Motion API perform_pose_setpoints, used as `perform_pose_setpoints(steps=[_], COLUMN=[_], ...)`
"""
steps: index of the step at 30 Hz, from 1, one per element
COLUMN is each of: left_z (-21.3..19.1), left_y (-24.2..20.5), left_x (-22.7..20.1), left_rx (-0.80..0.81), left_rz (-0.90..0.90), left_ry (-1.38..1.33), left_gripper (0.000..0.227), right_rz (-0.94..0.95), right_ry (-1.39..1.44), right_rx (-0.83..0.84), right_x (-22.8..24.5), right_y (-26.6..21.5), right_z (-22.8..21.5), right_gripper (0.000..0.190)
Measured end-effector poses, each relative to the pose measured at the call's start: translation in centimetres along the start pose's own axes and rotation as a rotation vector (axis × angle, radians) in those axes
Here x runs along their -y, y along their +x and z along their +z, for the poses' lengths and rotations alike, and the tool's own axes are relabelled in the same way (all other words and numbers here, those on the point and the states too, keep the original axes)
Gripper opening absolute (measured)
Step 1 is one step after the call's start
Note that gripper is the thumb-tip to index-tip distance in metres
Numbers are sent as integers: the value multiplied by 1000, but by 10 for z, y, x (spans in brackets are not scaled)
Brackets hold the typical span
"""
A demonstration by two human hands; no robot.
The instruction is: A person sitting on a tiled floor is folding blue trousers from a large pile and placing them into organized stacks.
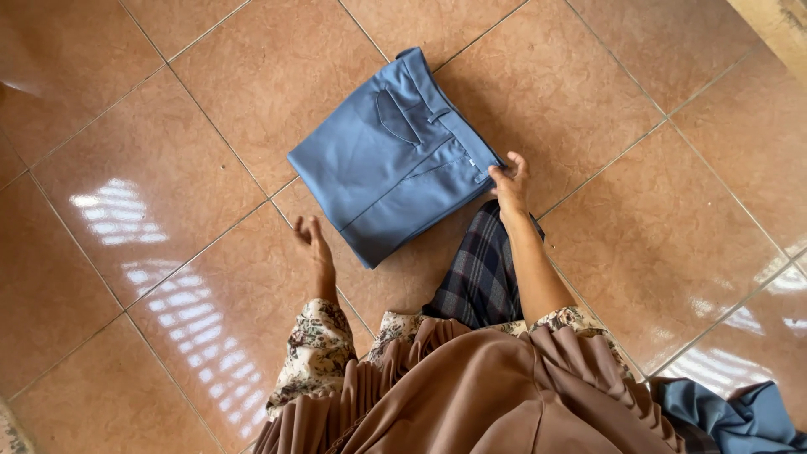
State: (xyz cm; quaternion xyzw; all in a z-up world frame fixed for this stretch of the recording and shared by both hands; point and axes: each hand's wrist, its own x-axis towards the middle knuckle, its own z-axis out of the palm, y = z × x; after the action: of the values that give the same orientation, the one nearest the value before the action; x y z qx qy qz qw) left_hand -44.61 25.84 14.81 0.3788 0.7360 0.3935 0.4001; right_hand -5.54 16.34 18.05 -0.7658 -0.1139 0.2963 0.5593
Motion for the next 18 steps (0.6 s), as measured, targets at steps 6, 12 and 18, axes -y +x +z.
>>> perform_pose_setpoints(steps=[6, 12, 18], left_z=[17, 118, 175], left_y=[-55, -91, -132], left_x=[-120, -114, -126], left_rx=[-62, 172, 316], left_rz=[497, 968, 1025], left_ry=[631, 854, 789], left_gripper=[64, 73, 72], right_rz=[-792, -950, -886], right_ry=[-820, -1149, -1135], right_rx=[-155, -11, -97], right_x=[31, 50, 48], right_y=[-10, -46, -30], right_z=[-2, 10, -22], right_gripper=[63, 61, 62])
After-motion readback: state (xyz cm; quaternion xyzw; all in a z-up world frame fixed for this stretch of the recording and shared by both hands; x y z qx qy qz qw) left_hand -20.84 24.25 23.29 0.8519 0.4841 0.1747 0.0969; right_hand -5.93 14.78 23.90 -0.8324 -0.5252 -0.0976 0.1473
